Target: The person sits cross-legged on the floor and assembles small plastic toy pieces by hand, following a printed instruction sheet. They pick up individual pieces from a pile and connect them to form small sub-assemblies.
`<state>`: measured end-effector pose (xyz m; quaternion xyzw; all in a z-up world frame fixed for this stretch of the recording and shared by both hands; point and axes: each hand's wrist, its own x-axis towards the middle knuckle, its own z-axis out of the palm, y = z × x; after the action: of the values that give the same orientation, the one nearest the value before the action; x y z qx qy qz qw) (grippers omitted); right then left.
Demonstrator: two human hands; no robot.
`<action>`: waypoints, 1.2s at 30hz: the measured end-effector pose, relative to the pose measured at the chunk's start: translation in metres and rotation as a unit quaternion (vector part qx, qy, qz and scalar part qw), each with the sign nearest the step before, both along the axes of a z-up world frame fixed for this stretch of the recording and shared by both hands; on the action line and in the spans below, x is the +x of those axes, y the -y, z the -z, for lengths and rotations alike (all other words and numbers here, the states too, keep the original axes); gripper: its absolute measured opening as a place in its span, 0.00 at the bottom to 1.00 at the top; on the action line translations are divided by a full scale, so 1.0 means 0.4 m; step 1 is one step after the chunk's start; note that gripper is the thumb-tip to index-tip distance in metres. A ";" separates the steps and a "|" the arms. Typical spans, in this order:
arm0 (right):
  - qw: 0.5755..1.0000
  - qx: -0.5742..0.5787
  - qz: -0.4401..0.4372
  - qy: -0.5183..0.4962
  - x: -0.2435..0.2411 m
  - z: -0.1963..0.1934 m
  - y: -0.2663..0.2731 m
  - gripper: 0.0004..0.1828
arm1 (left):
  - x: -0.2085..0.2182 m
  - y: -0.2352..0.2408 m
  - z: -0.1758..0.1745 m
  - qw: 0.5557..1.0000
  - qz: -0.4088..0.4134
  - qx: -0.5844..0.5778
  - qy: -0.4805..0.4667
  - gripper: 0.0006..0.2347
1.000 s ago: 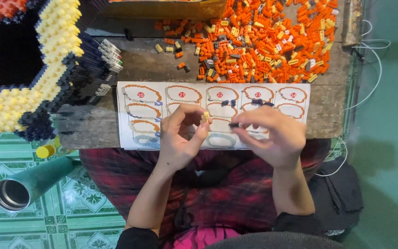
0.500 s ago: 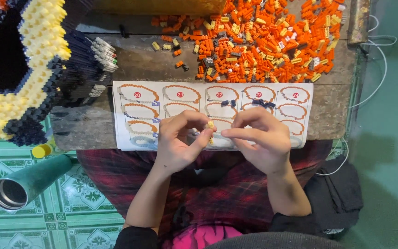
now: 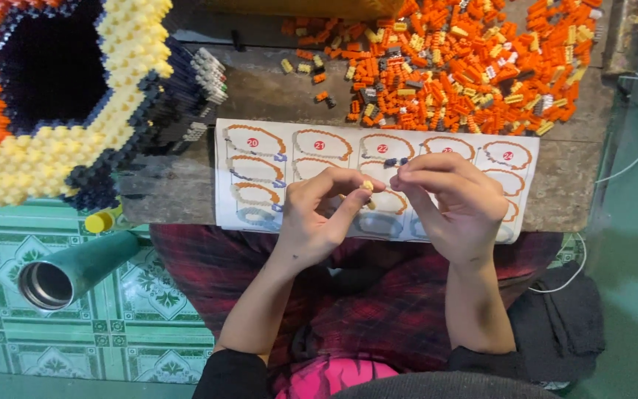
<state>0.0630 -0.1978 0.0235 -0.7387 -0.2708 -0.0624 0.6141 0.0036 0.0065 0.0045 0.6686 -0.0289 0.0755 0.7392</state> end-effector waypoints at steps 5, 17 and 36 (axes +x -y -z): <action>1.000 0.010 -0.002 -0.004 0.000 -0.001 -0.017 0.07 | -0.002 0.008 0.010 1.000 -0.004 0.003 0.003 0.02; 0.997 0.041 -0.024 -0.068 0.014 -0.002 -0.019 0.10 | -0.001 -0.001 0.021 1.000 0.005 0.004 0.008 0.02; 0.977 0.100 -0.055 -0.181 0.008 0.043 -0.008 0.10 | -0.003 0.004 0.014 1.000 -0.014 -0.014 -0.012 0.08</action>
<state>0.0661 -0.1947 0.0061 -0.6565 -0.1879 0.0790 0.7263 0.0024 0.0047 -0.0010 0.6596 -0.0098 0.0783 0.7475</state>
